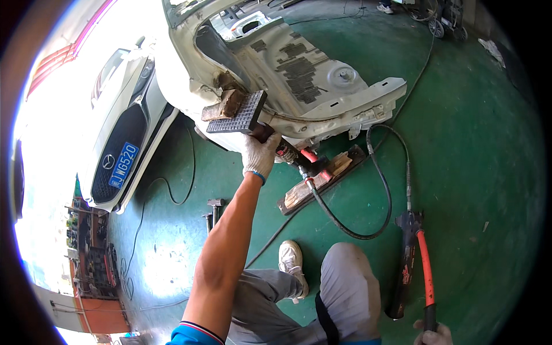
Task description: The person uses a pneumatic hammer and wooden blocks to straighten a damaged white car bumper. They repeatedly reposition the tools and apply force to the bumper's edge while kneeling on the workshop floor.
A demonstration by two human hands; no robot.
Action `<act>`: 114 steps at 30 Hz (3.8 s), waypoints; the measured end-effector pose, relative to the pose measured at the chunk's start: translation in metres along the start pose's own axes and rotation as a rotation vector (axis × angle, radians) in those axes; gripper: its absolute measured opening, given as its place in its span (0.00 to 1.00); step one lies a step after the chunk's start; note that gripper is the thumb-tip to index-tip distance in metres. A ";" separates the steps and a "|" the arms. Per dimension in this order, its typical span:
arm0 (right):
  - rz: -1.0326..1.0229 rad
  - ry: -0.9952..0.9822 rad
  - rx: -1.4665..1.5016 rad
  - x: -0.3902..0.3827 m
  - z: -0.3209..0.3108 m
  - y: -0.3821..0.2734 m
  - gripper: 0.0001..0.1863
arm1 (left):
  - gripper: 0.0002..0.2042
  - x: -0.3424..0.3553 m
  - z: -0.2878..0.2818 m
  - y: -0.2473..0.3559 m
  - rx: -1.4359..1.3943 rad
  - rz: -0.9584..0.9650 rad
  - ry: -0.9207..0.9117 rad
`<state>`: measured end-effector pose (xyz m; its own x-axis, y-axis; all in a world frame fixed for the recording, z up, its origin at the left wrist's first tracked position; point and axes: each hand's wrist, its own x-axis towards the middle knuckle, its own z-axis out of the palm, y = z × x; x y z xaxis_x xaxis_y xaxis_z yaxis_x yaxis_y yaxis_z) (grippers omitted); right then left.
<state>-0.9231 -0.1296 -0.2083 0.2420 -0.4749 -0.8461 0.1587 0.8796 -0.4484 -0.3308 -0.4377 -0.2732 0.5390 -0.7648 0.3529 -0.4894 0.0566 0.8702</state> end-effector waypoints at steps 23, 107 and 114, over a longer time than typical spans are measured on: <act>-0.017 0.375 -0.538 0.140 -0.052 0.152 0.22 | 0.17 0.002 0.007 0.009 -0.095 -0.055 -0.114; -0.030 0.080 -0.641 0.108 -0.021 0.067 0.23 | 0.23 0.003 0.000 0.000 -0.019 -0.083 -0.132; -0.157 0.052 -0.141 0.084 -0.025 0.060 0.24 | 0.26 0.002 -0.002 0.001 -0.070 -0.092 -0.123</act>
<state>-0.9173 -0.1161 -0.3132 0.1744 -0.6074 -0.7750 0.0546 0.7918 -0.6083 -0.3283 -0.4378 -0.2709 0.4894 -0.8413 0.2295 -0.3906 0.0238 0.9203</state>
